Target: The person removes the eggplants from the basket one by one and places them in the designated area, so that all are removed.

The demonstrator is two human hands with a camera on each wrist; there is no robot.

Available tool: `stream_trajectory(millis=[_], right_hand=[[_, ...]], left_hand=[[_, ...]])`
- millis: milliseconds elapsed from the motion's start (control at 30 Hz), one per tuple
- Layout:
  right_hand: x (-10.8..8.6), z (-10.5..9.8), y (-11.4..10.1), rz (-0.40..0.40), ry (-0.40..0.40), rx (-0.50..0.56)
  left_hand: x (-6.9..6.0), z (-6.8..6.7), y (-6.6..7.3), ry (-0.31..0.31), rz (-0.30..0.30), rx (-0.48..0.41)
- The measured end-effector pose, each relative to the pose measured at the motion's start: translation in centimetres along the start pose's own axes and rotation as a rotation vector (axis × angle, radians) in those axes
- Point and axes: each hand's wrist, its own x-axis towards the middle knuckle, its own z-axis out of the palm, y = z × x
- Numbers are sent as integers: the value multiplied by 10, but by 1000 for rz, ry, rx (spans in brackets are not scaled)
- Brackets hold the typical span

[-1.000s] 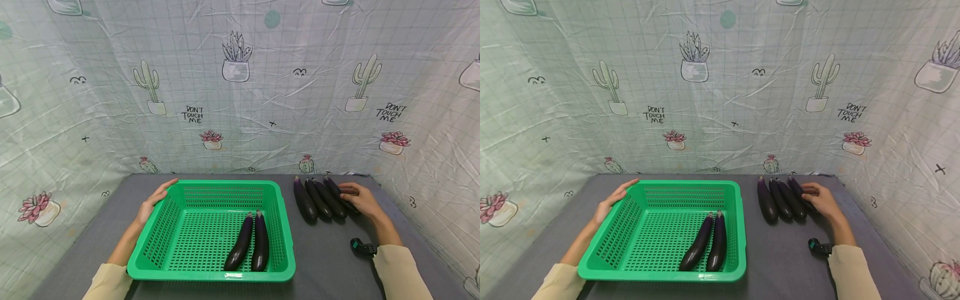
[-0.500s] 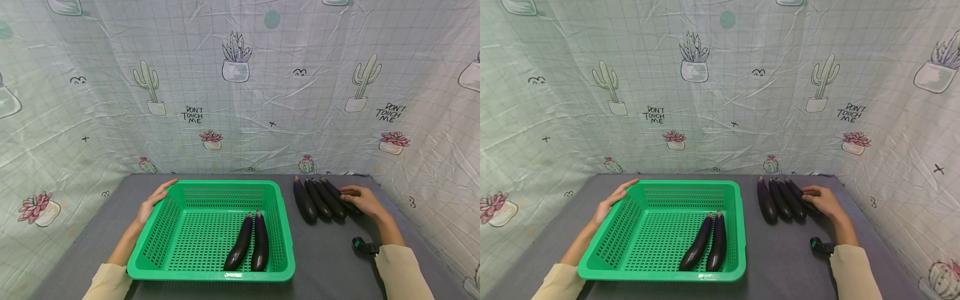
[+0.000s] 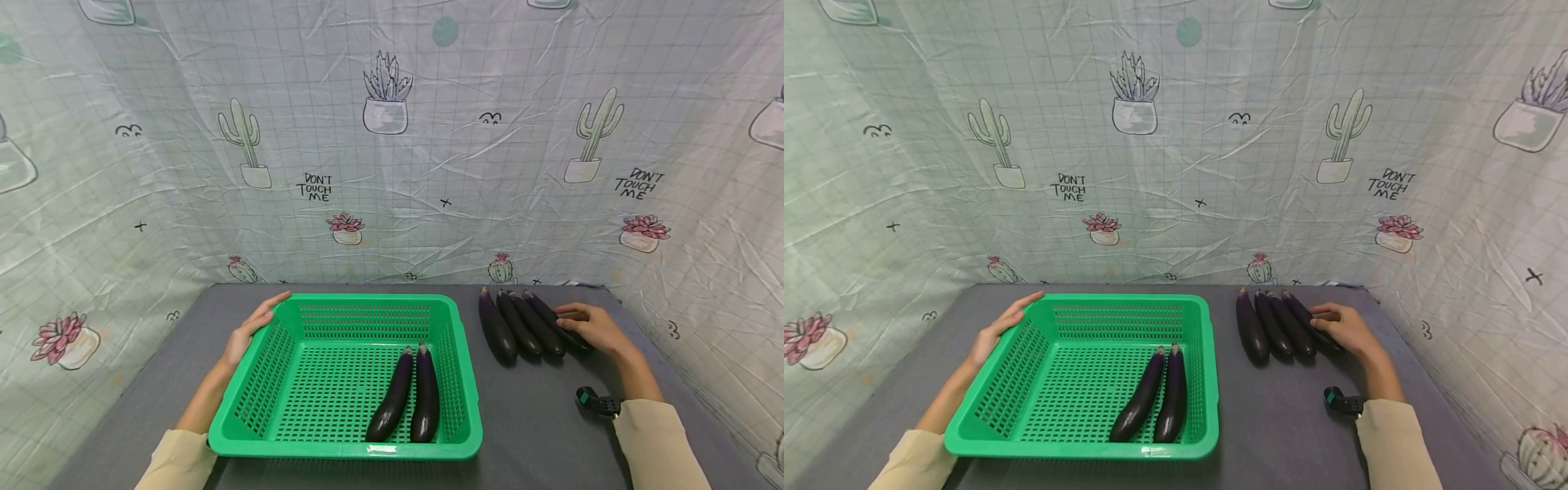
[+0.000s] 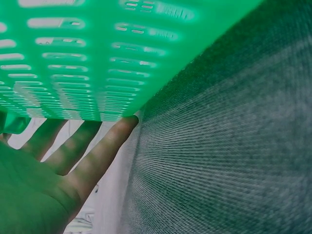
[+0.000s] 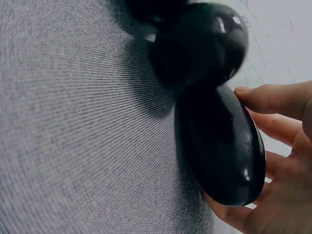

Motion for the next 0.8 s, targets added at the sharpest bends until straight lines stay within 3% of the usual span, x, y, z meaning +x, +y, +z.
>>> stream_trajectory(millis=[800], right_hand=[[-3, -3, -2, 21, -41, 11]], left_hand=[[1, -1, -3, -13, -2, -15]])
